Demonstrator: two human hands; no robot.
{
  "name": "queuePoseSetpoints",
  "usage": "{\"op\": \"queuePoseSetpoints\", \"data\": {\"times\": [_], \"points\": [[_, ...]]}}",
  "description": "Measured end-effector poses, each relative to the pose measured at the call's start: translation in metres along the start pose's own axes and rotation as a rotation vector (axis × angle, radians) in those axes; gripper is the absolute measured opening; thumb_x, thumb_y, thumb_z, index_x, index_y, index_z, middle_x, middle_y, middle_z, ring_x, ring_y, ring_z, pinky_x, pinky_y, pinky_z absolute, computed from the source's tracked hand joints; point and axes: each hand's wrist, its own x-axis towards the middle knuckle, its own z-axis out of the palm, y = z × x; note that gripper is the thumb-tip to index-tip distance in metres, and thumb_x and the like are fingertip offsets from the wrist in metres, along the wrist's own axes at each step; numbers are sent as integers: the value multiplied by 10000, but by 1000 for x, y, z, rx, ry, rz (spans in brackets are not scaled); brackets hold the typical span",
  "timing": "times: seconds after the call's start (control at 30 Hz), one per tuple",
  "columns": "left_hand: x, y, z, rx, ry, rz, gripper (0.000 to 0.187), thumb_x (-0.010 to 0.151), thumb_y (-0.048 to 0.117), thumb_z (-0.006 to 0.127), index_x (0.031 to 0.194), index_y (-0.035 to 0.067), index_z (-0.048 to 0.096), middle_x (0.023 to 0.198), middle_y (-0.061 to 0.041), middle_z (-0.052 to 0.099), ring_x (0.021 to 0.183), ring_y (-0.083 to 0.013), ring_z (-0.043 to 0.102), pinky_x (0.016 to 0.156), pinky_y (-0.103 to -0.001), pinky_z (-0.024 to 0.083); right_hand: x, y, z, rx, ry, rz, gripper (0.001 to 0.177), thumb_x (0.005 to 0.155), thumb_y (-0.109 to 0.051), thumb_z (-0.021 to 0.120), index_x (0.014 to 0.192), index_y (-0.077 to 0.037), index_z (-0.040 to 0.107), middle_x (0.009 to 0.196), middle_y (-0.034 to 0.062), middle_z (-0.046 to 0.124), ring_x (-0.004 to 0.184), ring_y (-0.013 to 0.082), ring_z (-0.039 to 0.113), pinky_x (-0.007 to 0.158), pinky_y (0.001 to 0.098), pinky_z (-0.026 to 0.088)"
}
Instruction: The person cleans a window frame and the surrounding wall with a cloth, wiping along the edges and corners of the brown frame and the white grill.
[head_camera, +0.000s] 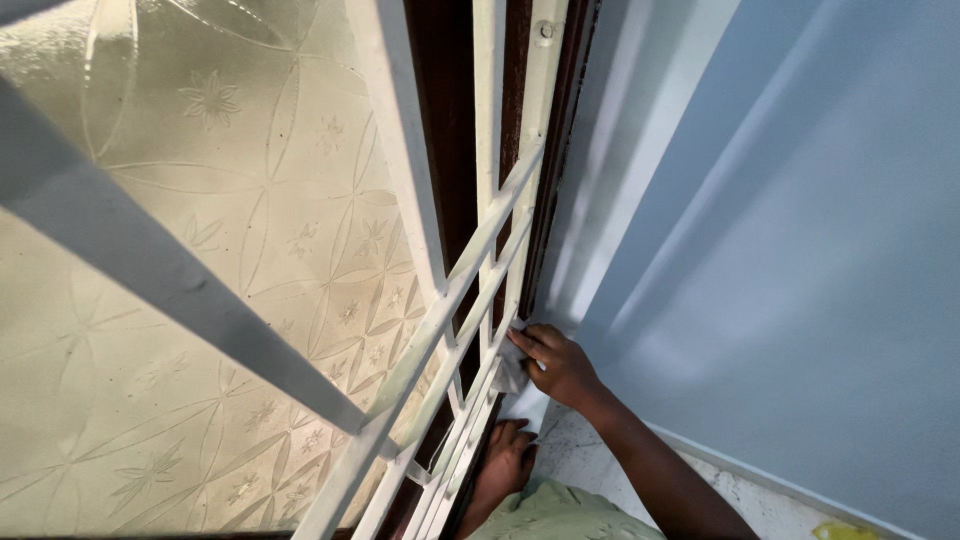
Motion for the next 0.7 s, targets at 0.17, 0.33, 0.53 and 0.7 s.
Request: {"op": "queuePoseSetpoints", "data": {"times": [0.17,0.33,0.53,0.7], "points": [[0,-2,4,-29,1,19,234,851,118,727,1067,28,740,1264,-171,645,1170,-393,561,974,-489,461,1,2,23,-228,116,-177,399,850,-95,737,1245,-96,686,1221,100,657,1093,297,681,772,370,604],[-5,-11,21,-6,-99,-85,253,897,151,724,1109,15,704,1199,-196,622,1162,-402,546,964,-509,449,-22,-27,35,-37,-8,-15,383,820,-100,767,1197,-46,725,1090,110,657,921,260,684,731,395,591],[2,-10,23,-65,27,65,222,868,114,739,1061,8,718,1239,-195,642,1167,-408,565,972,-493,466,-1,-10,14,-67,213,-245,426,740,-115,783,1158,-54,726,1089,111,664,966,266,687,751,393,609],[5,1,11,-42,13,30,216,856,99,740,1060,29,744,1240,-174,654,1164,-396,576,976,-475,470,8,6,18,-84,267,-139,452,723,-24,780,1165,-109,738,1072,77,684,967,260,693,716,361,619]]}}
